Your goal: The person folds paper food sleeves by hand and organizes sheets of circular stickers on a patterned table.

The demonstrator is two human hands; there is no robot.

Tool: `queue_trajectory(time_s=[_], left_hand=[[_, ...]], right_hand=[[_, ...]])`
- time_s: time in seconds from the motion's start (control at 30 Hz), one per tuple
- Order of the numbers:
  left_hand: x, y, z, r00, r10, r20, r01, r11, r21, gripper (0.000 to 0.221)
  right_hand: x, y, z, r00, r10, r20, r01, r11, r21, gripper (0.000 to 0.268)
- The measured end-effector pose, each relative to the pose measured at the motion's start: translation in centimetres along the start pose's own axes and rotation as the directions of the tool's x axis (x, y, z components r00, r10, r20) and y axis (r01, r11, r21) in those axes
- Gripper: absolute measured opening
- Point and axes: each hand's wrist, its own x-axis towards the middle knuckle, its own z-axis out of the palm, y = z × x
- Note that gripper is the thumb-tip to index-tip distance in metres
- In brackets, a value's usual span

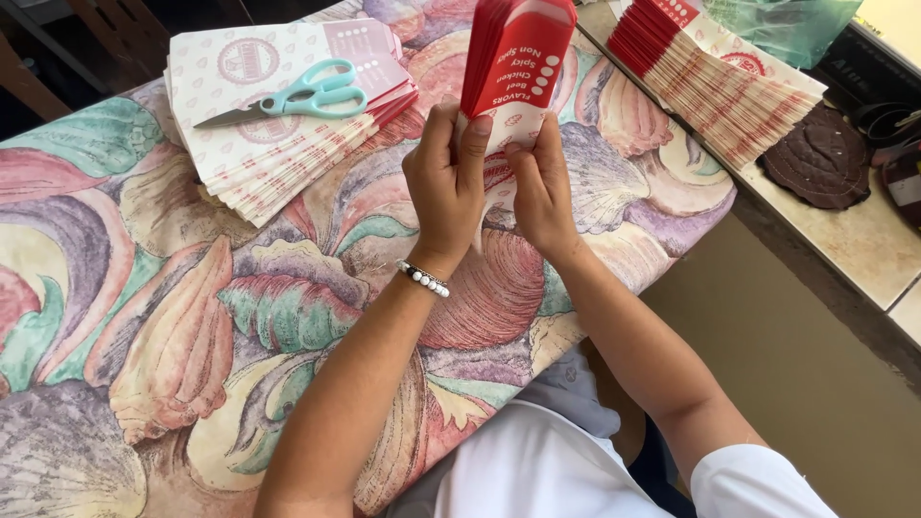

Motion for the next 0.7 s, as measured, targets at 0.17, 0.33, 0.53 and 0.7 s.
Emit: queue_trajectory(time_s=[0.17, 0.33, 0.53, 0.7], left_hand=[[0.0, 0.6, -0.2, 0.999, -0.036, 0.033, 0.035, 0.999, 0.038, 0.019], [-0.3, 0.0, 0.0, 0.997, -0.059, 0.051, 0.055, 0.995, 0.081, 0.023], [-0.1, 0.3, -0.3, 0.997, -0.06, 0.056, 0.057, 0.997, 0.048, 0.024], [-0.1, 0.1, -0.3, 0.996, -0.045, 0.077, 0.044, 0.999, 0.013, 0.025]], right_hand=[[2.6, -2.7, -1.0, 0.997, -0.021, 0.078, 0.014, 0.996, 0.086, 0.041], [7.7, -6.7, -2.6, 0.96, -0.18, 0.216, 0.117, 0.954, 0.275, 0.092], [10.0, -8.1, -3.0, 0.933, -0.102, 0.345, 0.049, 0.986, 0.16, 0.066], [9.9, -7.8, -2.9, 0.939, -0.111, 0.327, 0.098, 0.994, 0.057, 0.061]])
